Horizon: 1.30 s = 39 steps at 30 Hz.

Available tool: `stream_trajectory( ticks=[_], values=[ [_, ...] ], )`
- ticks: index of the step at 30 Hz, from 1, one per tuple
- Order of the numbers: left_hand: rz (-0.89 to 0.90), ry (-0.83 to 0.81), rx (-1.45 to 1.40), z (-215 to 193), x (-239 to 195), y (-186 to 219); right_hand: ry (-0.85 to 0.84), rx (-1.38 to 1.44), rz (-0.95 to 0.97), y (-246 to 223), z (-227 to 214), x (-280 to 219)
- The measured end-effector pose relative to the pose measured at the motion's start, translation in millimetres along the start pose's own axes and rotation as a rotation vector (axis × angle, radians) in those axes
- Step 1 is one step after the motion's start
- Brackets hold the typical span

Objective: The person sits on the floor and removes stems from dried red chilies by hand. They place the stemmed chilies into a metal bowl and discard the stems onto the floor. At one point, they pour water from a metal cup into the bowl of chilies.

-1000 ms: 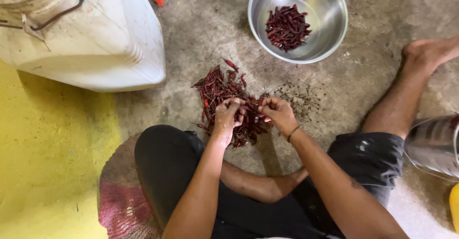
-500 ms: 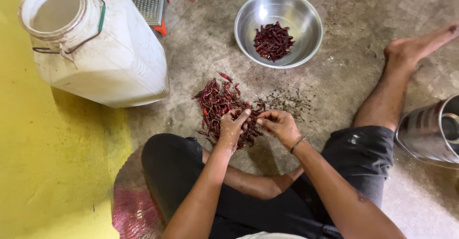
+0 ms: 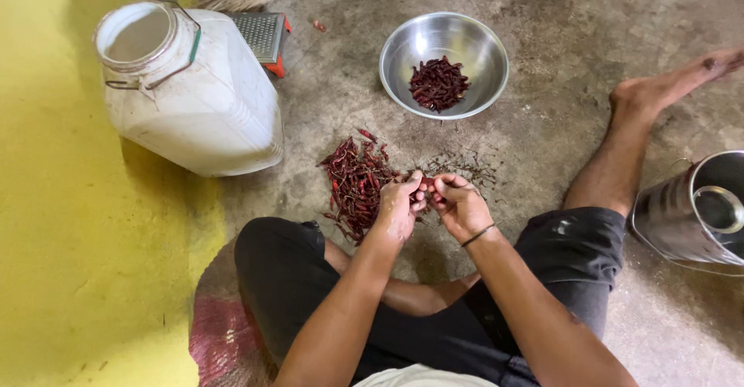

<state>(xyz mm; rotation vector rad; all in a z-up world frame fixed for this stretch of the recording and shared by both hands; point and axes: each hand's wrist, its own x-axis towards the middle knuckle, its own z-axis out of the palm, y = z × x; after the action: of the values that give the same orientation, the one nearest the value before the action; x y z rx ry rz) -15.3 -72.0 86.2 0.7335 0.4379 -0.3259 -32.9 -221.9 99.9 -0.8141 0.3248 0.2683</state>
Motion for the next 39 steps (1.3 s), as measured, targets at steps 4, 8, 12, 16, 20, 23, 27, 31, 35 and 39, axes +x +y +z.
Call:
stream_trajectory(
  ticks=[4,8,12,16,20,23,27,31,35,39],
  values=[
    [0.030,0.073,0.070,1,12,-8,-0.092,0.049,-0.092,-11,1,-7],
    [0.020,0.084,0.000,-43,20,9,-0.109,-0.033,-0.181,-33,-2,-23],
    [-0.157,-0.022,0.006,-52,-7,26,0.038,-0.267,-0.147,-53,-15,-19],
    [-0.167,-0.097,0.129,-25,-31,30,0.036,0.010,-0.052,-42,-32,-6],
    [-0.119,-0.176,0.351,-1,-46,18,0.051,0.337,0.016,-25,-40,-7],
    [-0.063,-0.137,0.617,16,-47,13,0.046,0.370,0.006,-27,-30,-12],
    [0.090,-0.173,0.764,18,-35,-5,0.061,0.312,-0.036,-28,-12,-21],
    [0.316,-0.057,0.971,17,-14,-28,0.063,0.213,-0.053,-21,-8,-22],
    [0.427,-0.073,1.169,11,-13,-29,0.043,0.148,-0.070,-14,-9,-21],
    [-0.029,-0.078,0.818,-4,-3,-34,0.201,0.102,-0.005,-12,-31,-11]
  ],
)
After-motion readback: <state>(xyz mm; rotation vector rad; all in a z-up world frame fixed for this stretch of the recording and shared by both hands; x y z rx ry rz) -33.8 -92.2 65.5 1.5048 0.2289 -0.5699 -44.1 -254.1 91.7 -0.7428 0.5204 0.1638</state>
